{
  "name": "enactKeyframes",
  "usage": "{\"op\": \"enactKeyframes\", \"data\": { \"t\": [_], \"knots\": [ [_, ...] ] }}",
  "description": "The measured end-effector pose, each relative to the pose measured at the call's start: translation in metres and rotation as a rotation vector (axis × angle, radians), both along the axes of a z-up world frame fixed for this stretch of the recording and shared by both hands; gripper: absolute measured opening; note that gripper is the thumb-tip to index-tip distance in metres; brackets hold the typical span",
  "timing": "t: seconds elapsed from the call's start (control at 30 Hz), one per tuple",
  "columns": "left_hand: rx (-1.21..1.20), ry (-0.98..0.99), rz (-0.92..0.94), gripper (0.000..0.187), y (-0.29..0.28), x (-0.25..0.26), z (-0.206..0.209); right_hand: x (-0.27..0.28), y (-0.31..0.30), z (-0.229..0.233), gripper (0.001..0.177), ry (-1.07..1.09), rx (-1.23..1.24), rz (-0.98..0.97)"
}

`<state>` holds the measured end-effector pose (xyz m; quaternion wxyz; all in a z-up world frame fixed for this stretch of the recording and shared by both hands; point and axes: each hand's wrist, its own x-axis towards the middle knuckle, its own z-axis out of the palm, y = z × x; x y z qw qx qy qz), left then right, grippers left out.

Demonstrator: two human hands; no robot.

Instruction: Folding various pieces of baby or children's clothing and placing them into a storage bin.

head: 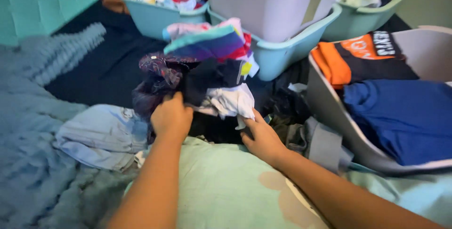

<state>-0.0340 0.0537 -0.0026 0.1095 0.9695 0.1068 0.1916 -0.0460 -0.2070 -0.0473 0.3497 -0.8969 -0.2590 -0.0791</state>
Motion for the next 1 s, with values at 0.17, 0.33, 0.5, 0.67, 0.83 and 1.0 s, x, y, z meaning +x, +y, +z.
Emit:
{"op": "enactKeyframes", "data": {
  "t": [0.17,0.33,0.5,0.67,0.83,1.0],
  "knots": [
    [-0.053,-0.220,-0.022,0.025,-0.021,-0.065,0.049,-0.027,-0.014,0.023,0.047,-0.079,0.064,-0.028],
    [-0.036,-0.427,-0.261,0.025,-0.076,-0.130,0.088,-0.063,-0.035,0.045,0.051,-0.209,0.287,-0.098],
    [-0.090,-0.619,-0.551,0.026,-0.144,-0.176,0.109,-0.117,-0.081,0.081,0.050,-0.339,0.422,-0.334],
    [-0.018,-0.654,-0.683,0.042,-0.186,-0.189,0.107,-0.145,-0.120,0.085,0.055,-0.567,0.378,-0.514],
    [-0.072,-0.612,-0.730,0.073,-0.235,-0.182,0.102,-0.175,-0.127,0.101,0.051,-0.499,0.423,-0.578],
    [-0.280,-0.352,-0.558,0.070,-0.253,-0.195,0.113,-0.173,-0.159,0.085,0.037,-0.541,0.323,-0.644]
  ]
}}
